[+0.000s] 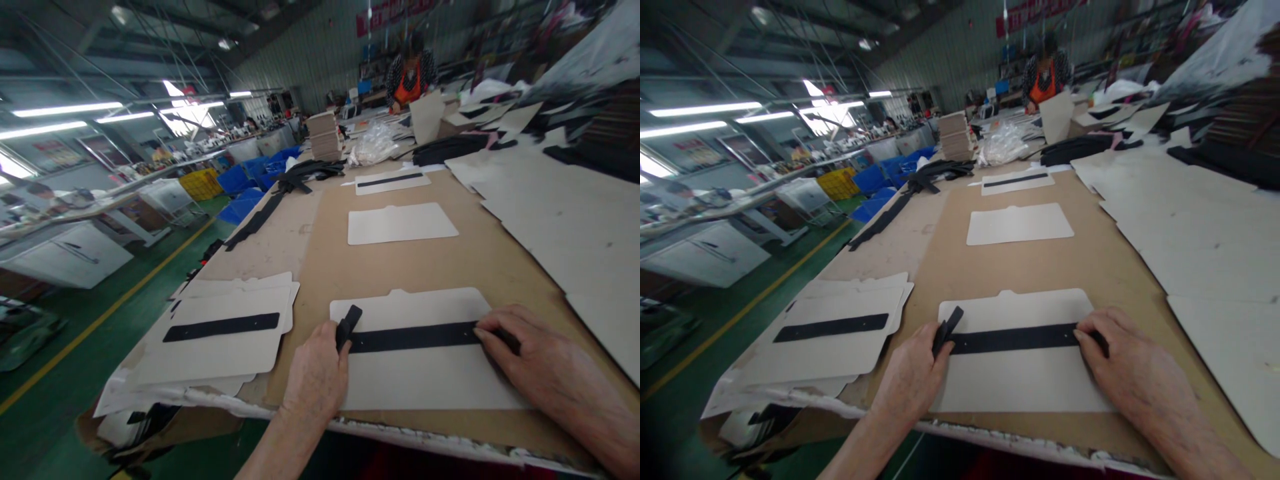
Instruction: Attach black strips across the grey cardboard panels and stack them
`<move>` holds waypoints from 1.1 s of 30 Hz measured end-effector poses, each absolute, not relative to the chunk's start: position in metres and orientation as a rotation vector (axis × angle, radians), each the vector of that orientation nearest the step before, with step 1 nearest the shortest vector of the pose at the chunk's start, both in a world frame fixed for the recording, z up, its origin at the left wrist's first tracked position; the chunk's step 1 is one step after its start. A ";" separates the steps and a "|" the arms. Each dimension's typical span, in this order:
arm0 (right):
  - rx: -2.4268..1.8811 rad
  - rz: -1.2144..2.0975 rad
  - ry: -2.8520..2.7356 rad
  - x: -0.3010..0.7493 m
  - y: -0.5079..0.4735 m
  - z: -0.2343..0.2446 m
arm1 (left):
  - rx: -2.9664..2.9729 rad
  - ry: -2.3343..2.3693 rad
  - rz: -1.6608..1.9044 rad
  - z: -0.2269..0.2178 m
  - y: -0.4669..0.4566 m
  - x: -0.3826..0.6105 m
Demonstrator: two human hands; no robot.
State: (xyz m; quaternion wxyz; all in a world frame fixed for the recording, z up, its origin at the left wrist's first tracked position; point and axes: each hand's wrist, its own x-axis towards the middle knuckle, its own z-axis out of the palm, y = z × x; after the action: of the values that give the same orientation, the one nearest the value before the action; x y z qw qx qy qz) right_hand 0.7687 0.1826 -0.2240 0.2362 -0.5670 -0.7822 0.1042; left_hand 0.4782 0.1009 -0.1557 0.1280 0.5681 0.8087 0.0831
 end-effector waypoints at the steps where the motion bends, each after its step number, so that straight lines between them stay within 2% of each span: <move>1: -1.562 0.289 -2.144 0.769 0.183 -0.224 | 1.654 2.357 0.248 -0.156 0.101 0.478; 14: -1.574 0.301 -2.196 0.763 0.181 -0.212 | 1.771 2.386 0.296 -0.154 0.097 0.484; 18: -1.513 0.193 -2.302 0.760 0.177 -0.204 | 1.900 2.289 0.030 -0.153 0.093 0.491; 26: -1.455 -0.248 -2.701 0.763 0.153 -0.200 | 2.150 2.082 -0.404 -0.158 0.083 0.488; 33: -1.279 -0.177 -2.677 0.760 0.156 -0.181 | 2.155 2.053 -0.288 -0.157 0.091 0.483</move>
State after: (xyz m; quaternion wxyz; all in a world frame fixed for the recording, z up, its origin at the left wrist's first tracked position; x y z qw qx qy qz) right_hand 0.7598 0.1555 -0.1812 0.0846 -0.4289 -0.8974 -0.0592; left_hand 0.4828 0.0914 -0.1570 0.0753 0.7186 0.6846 -0.0959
